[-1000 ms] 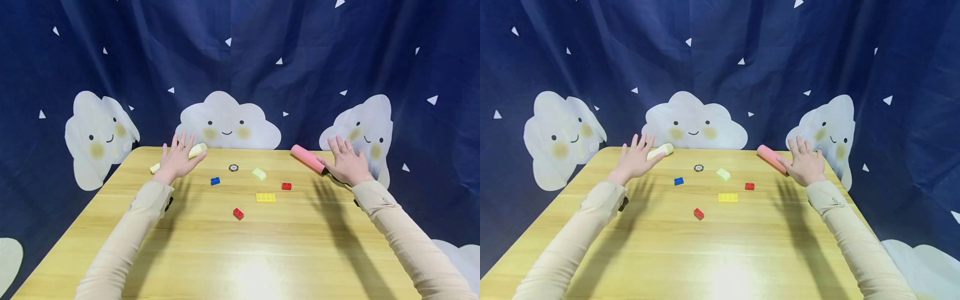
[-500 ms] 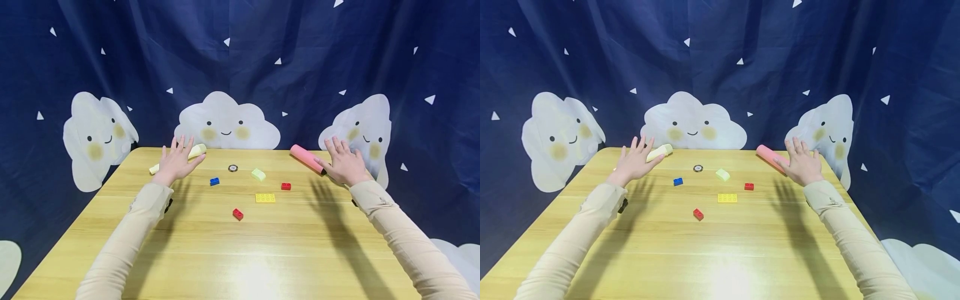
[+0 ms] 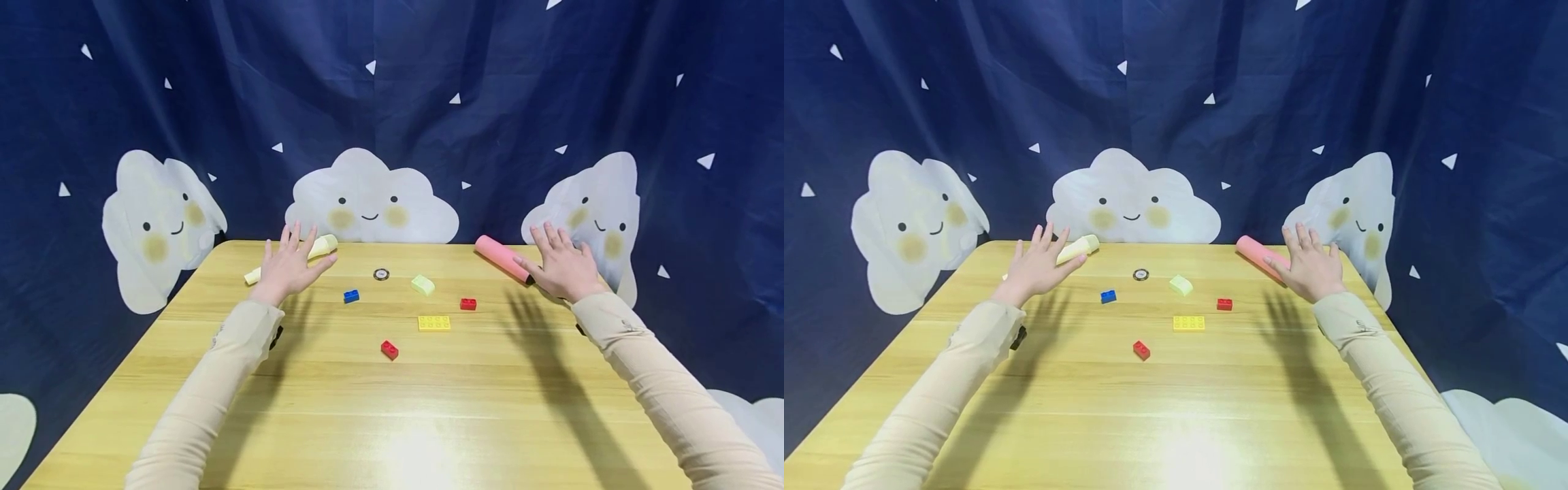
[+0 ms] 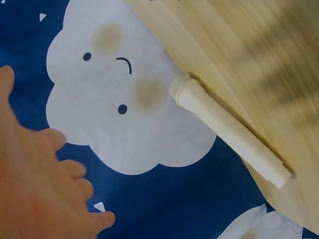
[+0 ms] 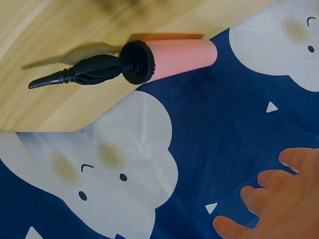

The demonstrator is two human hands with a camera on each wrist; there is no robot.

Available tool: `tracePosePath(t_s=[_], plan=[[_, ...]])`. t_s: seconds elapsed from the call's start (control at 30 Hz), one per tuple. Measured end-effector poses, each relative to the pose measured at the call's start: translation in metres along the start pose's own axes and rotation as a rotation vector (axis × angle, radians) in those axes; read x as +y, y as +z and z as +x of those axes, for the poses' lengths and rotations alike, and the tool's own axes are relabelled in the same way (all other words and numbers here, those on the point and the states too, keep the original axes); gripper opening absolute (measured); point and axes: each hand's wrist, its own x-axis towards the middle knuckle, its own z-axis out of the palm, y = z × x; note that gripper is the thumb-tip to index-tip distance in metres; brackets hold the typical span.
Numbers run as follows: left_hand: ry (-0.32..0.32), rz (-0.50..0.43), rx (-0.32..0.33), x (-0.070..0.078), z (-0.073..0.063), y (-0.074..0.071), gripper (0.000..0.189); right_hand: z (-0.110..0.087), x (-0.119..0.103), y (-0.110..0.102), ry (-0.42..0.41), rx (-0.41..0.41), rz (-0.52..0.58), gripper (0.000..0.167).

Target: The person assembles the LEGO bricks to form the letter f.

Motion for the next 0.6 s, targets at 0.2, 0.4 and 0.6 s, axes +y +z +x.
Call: tracePosePath(t_s=[0.2,0.4,0.6], plan=[[-0.009,-0.001,0.092,0.000,0.001,0.003,0.096,0.001,-0.001,0.001,0.007,-0.018,-0.006,0.085],[-0.032,0.020,0.204,-0.001,-0.001,0.004,0.096,0.003,-0.006,0.001,0.026,-0.026,-0.032,0.083],[-0.056,0.036,0.229,0.001,-0.005,0.006,0.092,0.005,-0.011,-0.003,0.048,0.030,-0.004,0.084]])
